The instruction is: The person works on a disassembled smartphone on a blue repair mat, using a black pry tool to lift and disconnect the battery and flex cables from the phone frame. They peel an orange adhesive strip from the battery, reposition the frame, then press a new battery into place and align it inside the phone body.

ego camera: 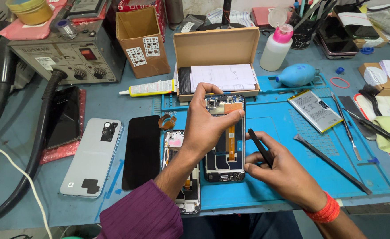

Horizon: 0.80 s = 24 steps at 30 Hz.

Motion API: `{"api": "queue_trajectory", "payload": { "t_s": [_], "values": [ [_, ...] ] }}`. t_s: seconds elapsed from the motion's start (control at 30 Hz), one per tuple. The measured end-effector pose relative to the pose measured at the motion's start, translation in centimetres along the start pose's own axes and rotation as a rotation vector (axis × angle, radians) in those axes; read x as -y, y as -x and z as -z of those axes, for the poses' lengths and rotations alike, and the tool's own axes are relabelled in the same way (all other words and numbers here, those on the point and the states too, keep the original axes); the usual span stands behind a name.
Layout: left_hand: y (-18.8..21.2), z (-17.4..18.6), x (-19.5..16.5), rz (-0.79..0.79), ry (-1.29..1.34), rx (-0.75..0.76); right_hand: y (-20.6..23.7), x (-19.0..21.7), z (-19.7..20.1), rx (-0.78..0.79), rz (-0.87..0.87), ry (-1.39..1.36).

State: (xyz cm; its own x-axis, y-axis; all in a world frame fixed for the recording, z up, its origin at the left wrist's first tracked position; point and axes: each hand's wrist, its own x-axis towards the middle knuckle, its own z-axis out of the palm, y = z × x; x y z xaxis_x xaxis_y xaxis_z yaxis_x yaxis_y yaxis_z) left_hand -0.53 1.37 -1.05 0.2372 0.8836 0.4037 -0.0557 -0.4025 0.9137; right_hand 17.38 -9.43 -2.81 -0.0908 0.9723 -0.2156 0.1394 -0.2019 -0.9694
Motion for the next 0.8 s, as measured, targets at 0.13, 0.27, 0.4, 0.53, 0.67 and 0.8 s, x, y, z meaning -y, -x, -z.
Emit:
{"api": "queue_trajectory", "payload": {
  "t_s": [0.13, 0.27, 0.4, 0.53, 0.67, 0.8],
  "values": [
    [0.0, 0.0, 0.2, -0.017, -0.019, 0.0, 0.2, 0.1, 0.0, 0.01, 0.009, 0.027],
    [0.0, 0.0, 0.3, -0.05, -0.041, -0.007, 0.2, 0.2, -0.1, 0.008, 0.013, 0.039],
    [-0.1, 0.1, 0.3, 0.056, -0.006, 0.021, 0.2, 0.2, -0.1, -0.004, 0.01, 0.058],
    [-0.1, 0.1, 0.2, -0.063, -0.063, 0.001, 0.5, 0.2, -0.1, -0.014, -0.001, 0.071],
    [0.0, 0.0, 0.1, 0.023, 0.0, 0.01, 1.0, 0.2, -0.4, 0.011, 0.06, 0.032],
    [0.0, 0.0, 0.2, -0.011, -0.029, -0.003, 1.1, 0.1, -0.5, -0.029, 0.003, 0.083]
  ]
}}
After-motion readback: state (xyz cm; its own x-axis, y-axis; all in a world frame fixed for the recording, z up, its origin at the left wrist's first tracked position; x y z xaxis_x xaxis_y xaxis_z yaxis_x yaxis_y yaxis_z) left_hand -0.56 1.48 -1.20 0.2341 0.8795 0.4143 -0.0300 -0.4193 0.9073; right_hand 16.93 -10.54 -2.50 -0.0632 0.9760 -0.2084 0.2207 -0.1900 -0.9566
